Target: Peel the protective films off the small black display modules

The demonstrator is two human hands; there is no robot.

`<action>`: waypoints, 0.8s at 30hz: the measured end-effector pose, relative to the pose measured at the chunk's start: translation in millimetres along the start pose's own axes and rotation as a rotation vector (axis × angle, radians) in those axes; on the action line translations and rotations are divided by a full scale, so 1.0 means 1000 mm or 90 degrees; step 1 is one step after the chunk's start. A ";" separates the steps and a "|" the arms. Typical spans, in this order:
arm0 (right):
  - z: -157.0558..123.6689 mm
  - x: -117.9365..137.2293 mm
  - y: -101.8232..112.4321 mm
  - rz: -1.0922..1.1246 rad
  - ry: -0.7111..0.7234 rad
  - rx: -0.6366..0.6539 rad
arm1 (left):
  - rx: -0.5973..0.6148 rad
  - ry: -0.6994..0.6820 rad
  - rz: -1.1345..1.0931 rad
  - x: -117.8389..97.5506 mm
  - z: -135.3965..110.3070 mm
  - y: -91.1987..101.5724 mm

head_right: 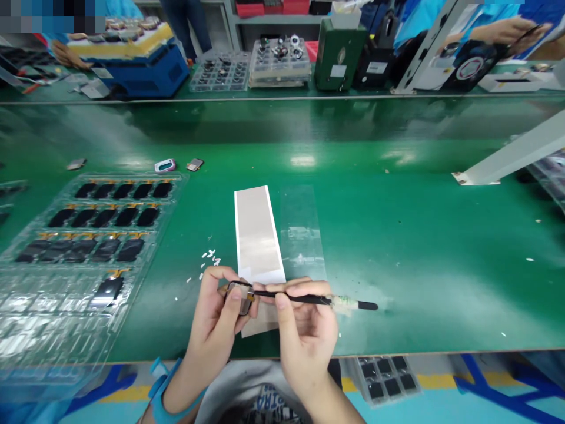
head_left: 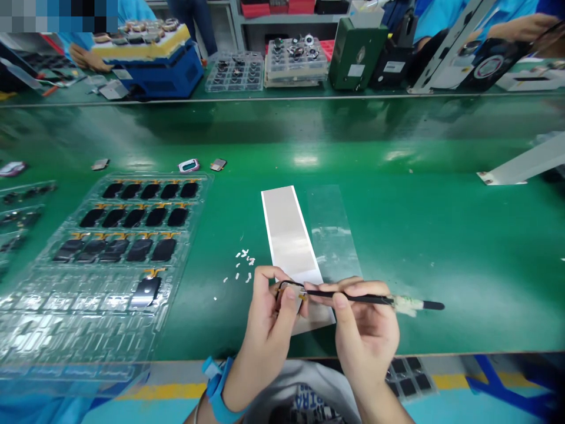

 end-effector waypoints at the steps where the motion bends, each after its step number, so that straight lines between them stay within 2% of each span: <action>1: 0.000 -0.001 0.002 0.005 0.000 -0.005 | -0.009 -0.002 0.010 0.000 0.000 0.002; 9: 0.001 0.005 0.017 0.004 0.025 -0.029 | -0.012 0.008 0.035 0.001 0.001 0.002; 20: 0.001 0.005 0.036 0.005 0.012 -0.066 | 0.087 0.030 -0.023 -0.001 -0.003 -0.008; 24: 0.001 0.002 0.040 0.008 0.009 -0.067 | 0.108 -0.019 -0.012 -0.007 -0.004 -0.010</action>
Point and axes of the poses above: each hand's wrist, its own z-axis towards the middle knuckle, its own y-axis out of the back of the hand, x = y × z, the point moved 8 cm from there along z, towards the middle knuckle, and after that the axes turned 13 degrees about x, right-handed, at the moved point
